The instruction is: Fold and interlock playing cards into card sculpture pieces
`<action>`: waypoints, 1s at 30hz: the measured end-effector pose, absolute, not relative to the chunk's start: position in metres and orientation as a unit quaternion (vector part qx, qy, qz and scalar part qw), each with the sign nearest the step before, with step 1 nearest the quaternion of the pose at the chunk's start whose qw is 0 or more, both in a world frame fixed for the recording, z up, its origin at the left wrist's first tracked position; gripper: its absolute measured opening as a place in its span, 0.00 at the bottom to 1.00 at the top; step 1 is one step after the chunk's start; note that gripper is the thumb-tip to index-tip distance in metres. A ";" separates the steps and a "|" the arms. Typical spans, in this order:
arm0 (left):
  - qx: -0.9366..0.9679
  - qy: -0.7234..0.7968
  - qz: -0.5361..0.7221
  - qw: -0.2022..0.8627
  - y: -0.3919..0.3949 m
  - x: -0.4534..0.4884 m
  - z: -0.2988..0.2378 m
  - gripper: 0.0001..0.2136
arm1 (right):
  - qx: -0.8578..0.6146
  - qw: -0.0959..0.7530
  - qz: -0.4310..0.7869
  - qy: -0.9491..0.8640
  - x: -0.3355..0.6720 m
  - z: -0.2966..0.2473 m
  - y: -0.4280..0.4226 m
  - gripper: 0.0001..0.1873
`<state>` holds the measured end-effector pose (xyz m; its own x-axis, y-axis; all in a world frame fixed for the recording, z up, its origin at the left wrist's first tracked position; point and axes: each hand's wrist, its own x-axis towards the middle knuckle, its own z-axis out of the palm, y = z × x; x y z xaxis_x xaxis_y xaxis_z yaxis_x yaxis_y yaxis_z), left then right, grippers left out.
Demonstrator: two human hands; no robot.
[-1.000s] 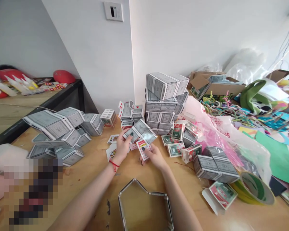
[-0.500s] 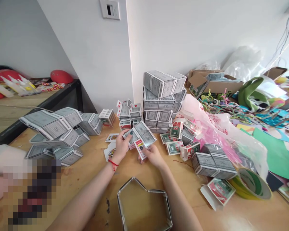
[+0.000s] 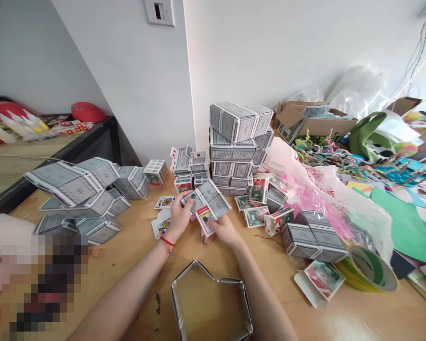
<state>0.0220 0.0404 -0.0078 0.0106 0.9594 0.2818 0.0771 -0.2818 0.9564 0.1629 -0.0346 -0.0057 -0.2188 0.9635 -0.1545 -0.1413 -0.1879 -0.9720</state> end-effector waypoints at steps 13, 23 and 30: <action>0.570 0.443 0.564 0.401 0.041 0.023 -0.007 0.10 | -0.426 0.426 0.655 -0.456 0.160 -0.012 -0.035 0.16; 0.532 0.445 0.576 0.432 0.046 0.021 -0.011 0.10 | -0.430 0.441 0.642 -0.458 0.158 -0.011 -0.033 0.14; 0.516 0.446 0.579 0.447 0.047 0.022 -0.013 0.10 | -0.447 0.434 0.632 -0.460 0.158 -0.011 -0.032 0.15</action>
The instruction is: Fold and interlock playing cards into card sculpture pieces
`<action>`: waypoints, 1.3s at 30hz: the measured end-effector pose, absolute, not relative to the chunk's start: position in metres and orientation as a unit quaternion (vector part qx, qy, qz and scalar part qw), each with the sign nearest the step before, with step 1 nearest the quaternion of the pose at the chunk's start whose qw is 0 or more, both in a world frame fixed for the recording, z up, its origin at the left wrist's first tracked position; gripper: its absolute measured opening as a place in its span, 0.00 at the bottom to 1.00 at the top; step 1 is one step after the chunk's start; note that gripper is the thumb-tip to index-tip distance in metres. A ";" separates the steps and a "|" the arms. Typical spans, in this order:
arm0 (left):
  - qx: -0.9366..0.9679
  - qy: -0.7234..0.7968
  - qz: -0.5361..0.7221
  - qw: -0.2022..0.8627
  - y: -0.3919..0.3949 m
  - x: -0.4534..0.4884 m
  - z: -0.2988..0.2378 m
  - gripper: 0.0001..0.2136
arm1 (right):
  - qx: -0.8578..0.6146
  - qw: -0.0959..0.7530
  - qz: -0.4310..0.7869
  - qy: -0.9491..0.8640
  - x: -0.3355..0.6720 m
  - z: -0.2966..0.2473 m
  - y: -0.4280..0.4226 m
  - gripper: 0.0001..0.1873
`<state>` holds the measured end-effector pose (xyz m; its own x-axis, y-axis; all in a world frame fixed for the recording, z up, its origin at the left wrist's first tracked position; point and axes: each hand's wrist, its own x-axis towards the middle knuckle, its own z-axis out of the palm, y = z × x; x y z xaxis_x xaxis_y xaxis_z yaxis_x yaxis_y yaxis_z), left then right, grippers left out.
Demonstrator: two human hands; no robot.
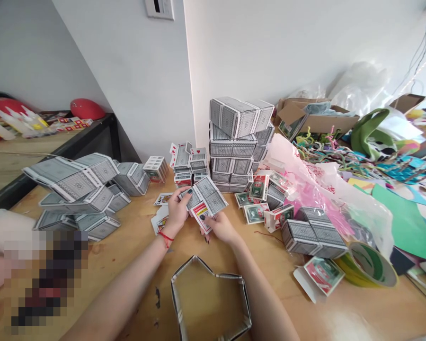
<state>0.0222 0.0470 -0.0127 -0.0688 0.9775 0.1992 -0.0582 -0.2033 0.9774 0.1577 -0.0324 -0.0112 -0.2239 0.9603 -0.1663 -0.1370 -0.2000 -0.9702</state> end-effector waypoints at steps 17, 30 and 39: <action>0.573 0.438 0.571 0.392 0.041 0.020 -0.006 0.09 | -0.438 0.457 0.631 -0.449 0.157 -0.014 -0.033 0.16; 0.573 0.471 0.572 0.351 0.036 0.023 -0.003 0.08 | -0.431 0.417 0.639 -0.481 0.147 -0.009 -0.037 0.15; 0.584 0.449 0.569 0.364 0.040 0.022 -0.008 0.09 | -0.436 0.455 0.629 -0.456 0.147 -0.009 -0.035 0.16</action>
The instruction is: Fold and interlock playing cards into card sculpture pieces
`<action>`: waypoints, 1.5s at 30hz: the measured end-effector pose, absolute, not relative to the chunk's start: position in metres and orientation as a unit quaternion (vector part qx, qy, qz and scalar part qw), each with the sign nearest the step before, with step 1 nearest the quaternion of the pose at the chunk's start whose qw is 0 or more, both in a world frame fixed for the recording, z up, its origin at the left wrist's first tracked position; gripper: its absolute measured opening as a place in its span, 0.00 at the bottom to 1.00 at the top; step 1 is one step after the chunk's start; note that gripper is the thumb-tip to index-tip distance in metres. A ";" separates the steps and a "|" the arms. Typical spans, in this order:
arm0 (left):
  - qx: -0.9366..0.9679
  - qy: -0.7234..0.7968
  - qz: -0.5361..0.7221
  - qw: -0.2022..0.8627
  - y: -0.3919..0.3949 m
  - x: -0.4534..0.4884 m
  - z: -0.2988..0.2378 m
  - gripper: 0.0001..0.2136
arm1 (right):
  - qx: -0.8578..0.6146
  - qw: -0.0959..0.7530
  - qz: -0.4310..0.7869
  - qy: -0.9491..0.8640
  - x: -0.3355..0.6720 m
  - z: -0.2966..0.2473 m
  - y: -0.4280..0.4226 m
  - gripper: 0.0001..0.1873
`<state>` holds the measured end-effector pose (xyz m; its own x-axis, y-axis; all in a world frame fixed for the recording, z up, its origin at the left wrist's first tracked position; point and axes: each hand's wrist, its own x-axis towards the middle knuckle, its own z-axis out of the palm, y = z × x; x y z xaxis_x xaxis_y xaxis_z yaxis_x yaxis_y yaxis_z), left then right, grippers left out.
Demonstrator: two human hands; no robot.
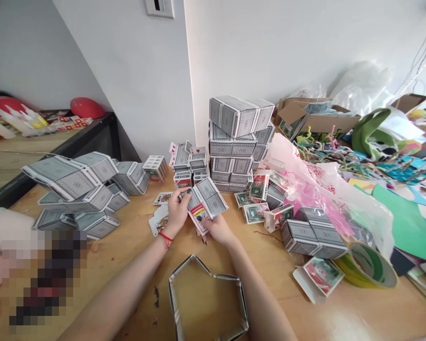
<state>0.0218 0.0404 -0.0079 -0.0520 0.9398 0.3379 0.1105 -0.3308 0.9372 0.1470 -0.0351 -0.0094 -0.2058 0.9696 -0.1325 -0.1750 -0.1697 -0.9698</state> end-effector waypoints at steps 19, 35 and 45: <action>0.563 0.456 0.589 0.357 0.038 0.021 -0.008 0.11 | -0.418 0.531 0.629 -0.384 0.151 -0.011 -0.033 0.17; 0.601 0.446 0.560 0.355 0.030 0.027 -0.008 0.11 | -0.461 0.525 0.580 -0.419 0.146 -0.016 -0.032 0.19; 0.638 0.430 0.534 0.350 0.023 0.030 -0.003 0.10 | -0.472 0.545 0.558 -0.411 0.144 -0.015 -0.032 0.20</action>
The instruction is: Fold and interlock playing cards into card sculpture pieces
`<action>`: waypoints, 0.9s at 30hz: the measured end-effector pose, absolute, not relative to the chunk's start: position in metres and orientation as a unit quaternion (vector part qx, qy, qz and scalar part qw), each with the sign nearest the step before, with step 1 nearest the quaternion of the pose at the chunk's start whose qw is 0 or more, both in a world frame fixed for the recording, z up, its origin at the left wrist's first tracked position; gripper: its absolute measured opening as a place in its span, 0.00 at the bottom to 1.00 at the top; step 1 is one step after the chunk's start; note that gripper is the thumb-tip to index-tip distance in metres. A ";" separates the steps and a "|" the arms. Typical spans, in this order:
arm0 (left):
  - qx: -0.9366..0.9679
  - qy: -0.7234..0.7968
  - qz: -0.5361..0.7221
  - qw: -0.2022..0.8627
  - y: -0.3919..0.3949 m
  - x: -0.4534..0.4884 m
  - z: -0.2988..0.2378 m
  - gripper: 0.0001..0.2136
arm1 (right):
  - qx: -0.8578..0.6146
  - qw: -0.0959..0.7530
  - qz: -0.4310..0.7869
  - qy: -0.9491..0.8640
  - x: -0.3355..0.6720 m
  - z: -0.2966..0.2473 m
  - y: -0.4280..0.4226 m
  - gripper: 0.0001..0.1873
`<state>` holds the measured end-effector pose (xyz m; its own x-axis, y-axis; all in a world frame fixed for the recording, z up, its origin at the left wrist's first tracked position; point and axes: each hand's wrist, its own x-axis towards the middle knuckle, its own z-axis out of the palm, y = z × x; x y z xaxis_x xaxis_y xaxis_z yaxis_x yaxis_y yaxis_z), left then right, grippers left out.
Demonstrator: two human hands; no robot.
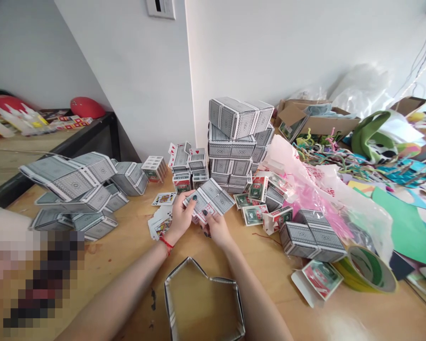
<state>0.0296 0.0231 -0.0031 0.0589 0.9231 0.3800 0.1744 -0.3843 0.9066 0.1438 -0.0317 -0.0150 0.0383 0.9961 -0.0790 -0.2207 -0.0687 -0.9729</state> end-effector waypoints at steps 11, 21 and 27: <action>0.663 0.391 0.533 0.352 0.024 0.028 -0.007 0.16 | -0.509 0.566 0.458 -0.459 0.148 -0.016 -0.027 0.23; 0.634 0.402 0.571 0.332 0.032 0.028 -0.017 0.11 | -0.570 0.569 0.349 -0.478 0.157 -0.025 -0.023 0.21; 0.674 0.359 0.574 0.295 0.029 0.026 -0.007 0.07 | -0.555 0.574 0.393 -0.455 0.162 -0.027 -0.020 0.19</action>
<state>0.0264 0.0288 -0.0074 0.0837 0.8228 0.5621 0.1449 -0.5681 0.8101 0.1617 -0.0198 -0.0265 0.2758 0.9574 0.0859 0.0545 0.0736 -0.9958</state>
